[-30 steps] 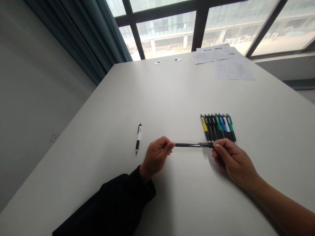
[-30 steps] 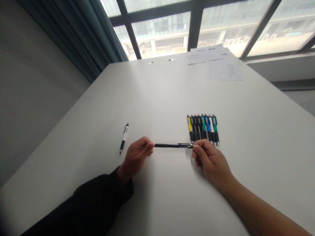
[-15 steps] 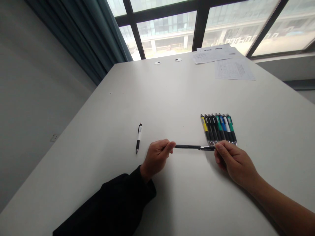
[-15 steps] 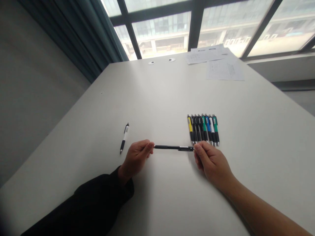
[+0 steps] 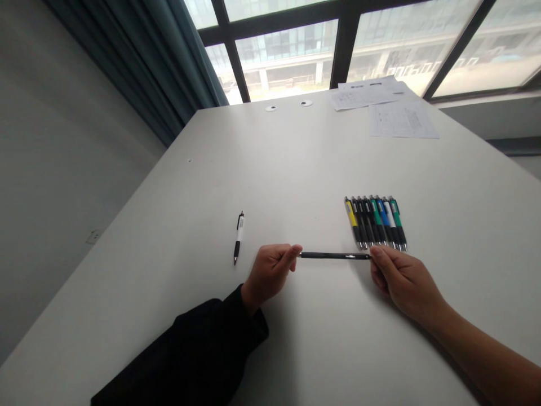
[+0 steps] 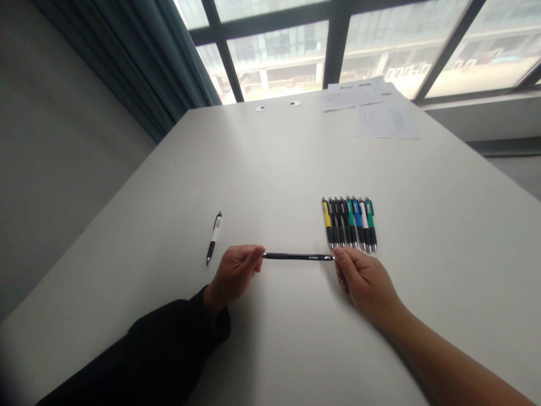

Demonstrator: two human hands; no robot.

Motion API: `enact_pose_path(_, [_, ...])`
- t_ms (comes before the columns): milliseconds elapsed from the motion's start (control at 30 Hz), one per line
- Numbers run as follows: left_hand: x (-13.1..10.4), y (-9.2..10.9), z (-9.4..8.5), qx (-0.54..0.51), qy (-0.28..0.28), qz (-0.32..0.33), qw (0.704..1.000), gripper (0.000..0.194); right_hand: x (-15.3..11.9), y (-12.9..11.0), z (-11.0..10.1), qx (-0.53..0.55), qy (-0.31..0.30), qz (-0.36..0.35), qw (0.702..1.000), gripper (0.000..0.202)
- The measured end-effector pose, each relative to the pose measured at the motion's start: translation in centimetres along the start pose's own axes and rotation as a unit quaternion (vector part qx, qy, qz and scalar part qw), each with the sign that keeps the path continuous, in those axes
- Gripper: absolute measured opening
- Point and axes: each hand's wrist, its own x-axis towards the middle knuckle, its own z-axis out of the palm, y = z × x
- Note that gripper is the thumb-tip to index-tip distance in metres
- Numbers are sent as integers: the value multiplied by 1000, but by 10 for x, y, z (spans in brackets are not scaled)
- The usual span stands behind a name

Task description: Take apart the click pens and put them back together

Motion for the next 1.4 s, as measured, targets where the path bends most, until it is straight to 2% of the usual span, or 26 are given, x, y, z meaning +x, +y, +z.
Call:
enact_pose_path(200, [0,-3,0,-1,-2,16,1000,69,-1,0,1,1,4,11,1000,60])
enact_pose_path(600, [-2,-5,0,-7,-14,5,1000,72,-2,2,-1,-14,-9,-2,1000,64])
enact_pose_path(767, [0,-4,1,-8,-16,-18,1000,63,-1,11,4,76,-5,2,997,53])
enact_pose_path(900, [1,-4,2,-36,-12,-47,998,55,-1,12,6,104,-18,8,994,48])
enact_pose_path(1133, [3,-2,3,-95,19,-80,992,37,-3,12,0,72,-51,-24,996,41])
enact_pose_path(1233, [6,-4,5,-189,49,-112,974,34,-7,5,-1,25,-94,-82,992,35])
enact_pose_path(1333, [8,-5,12,-349,71,-147,923,35,-16,-6,7,-42,-165,-161,972,25])
enact_pose_path(1400, [6,-2,18,-425,48,-150,891,37,-21,-13,16,-89,-207,-209,952,21])
